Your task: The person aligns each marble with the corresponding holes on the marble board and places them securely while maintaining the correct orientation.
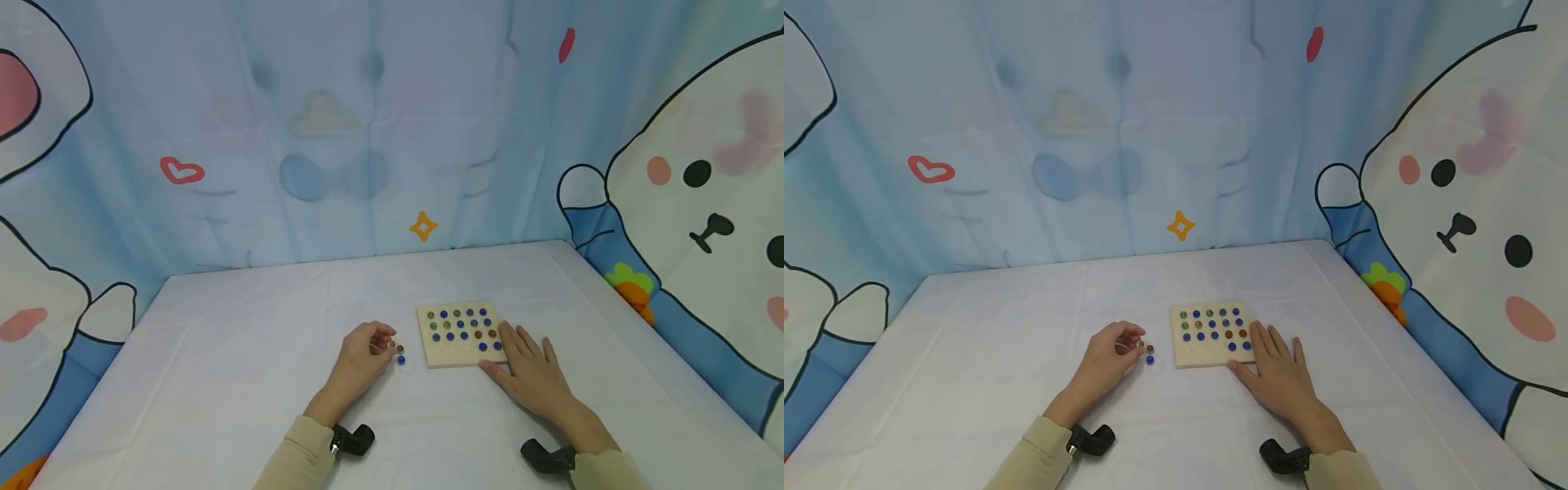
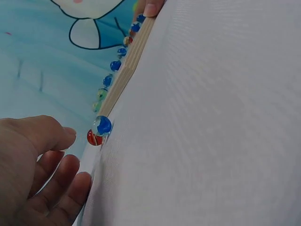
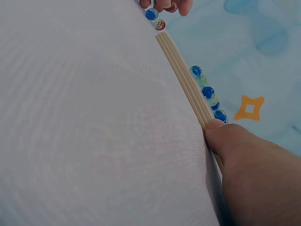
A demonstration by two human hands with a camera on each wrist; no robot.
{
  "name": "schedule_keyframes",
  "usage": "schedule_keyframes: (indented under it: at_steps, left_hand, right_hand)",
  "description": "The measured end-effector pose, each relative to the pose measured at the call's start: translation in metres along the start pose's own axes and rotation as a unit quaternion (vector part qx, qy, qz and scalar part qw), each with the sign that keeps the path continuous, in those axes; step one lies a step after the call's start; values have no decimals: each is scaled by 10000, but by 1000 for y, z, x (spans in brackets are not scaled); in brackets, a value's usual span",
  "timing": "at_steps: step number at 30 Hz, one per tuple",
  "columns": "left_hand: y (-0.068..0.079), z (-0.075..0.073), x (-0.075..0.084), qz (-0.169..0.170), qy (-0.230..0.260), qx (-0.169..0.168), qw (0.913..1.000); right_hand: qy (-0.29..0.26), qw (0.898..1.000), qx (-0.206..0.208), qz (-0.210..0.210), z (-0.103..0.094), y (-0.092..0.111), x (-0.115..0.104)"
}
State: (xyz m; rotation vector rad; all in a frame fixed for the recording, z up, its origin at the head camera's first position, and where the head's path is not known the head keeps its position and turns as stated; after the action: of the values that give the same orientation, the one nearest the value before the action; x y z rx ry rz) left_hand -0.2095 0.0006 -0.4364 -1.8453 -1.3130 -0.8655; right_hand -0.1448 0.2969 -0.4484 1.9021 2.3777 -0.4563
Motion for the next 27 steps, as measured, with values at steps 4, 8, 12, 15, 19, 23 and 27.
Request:
schedule_keyframes:
  at_steps: [4,8,12,15,19,23,27]
  left_hand:
    - [-2,1,2,36,107,-29,9999]
    - [-3,2,7,126,224,-40,9997]
    - [-6,4,11,101,381,-120,9992]
    - [-8,6,14,105,460,-159,9988]
    - [-9,8,17,142,513,-215,9984]
    - [-9,11,20,241,520,-267,9980]
    - [-10,13,23,369,470,-265,9979]
  right_hand:
    - [8,10000,4,26,-1,0,-1]
    - [3,10000,9,16,-1,0,-2]
    - [41,10000,29,-3,-1,1,-1]
    - [25,10000,35,-9,-1,1,-2]
    - [-20,10000,20,5,-2,1,-3]
    - [-6,10000,28,10,-3,2,-4]
    - [18,10000,23,21,-4,2,-4]
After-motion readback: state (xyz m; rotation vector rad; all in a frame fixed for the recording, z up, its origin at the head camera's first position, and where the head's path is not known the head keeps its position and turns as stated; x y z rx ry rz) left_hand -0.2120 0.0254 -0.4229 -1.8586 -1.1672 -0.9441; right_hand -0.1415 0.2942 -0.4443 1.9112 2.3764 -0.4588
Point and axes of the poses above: each hand's wrist, its own y-axis away from the middle knuckle, its own z-axis out of the palm, x = y × z, the point moved 1 cm from there along -y, towards the middle knuckle, and after that the axes turned 11 degrees about -z, right-handed, at the moved point
